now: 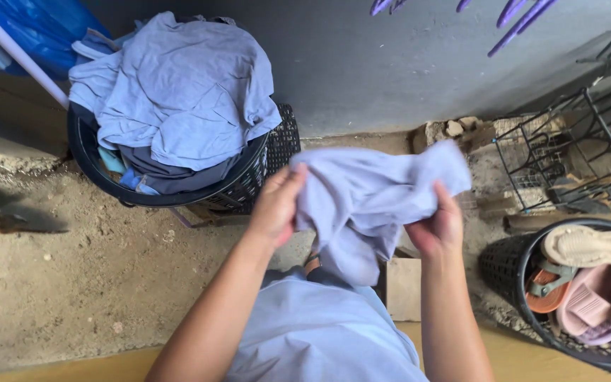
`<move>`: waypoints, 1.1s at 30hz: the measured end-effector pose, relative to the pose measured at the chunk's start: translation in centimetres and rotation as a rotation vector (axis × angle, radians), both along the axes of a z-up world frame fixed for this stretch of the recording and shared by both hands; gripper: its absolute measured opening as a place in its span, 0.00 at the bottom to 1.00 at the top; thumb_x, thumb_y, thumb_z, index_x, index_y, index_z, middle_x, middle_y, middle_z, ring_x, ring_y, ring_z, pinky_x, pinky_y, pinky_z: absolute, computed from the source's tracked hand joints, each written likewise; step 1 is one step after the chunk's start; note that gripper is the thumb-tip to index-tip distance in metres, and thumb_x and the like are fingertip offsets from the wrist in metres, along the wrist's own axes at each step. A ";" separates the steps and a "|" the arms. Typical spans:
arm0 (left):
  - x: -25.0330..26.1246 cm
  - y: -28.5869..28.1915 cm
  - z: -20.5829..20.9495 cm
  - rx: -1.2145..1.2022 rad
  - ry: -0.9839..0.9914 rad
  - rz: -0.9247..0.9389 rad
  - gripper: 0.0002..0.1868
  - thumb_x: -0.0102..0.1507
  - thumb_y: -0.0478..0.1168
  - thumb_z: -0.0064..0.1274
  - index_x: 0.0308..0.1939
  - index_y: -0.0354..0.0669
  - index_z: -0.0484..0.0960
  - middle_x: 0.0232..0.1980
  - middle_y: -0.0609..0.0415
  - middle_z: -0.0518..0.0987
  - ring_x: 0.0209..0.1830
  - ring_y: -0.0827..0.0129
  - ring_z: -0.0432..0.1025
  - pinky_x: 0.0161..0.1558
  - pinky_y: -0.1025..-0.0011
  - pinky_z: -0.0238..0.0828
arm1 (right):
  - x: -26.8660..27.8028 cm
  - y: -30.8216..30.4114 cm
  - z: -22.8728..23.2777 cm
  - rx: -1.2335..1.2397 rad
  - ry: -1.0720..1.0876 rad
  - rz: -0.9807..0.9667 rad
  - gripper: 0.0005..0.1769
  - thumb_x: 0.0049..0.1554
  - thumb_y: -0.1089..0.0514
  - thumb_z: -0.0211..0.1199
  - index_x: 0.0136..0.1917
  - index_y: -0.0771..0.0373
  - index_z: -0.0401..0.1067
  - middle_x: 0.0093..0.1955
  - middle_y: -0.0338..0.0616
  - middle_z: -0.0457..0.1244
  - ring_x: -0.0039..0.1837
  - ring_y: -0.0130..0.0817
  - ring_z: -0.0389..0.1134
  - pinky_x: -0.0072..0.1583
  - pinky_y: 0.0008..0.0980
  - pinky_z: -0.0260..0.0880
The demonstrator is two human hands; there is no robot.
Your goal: The person is hanging laundry to dry on a rack.
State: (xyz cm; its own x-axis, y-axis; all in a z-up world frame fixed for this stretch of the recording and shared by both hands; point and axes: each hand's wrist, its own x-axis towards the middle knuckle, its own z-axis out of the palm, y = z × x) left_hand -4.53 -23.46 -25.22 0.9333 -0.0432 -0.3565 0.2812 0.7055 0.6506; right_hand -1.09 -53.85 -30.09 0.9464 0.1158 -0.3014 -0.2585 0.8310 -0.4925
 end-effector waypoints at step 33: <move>-6.1 -0.4 -4.7 0.697 -0.139 -0.139 0.21 0.70 0.51 0.49 0.42 0.35 0.85 0.32 0.63 0.81 0.33 0.83 0.69 0.37 0.77 0.70 | -9.2 10.9 1.0 -0.703 -0.050 0.432 0.17 0.58 0.62 0.66 0.60 0.67 0.72 0.45 0.38 0.68 0.46 0.23 0.68 0.50 0.25 0.70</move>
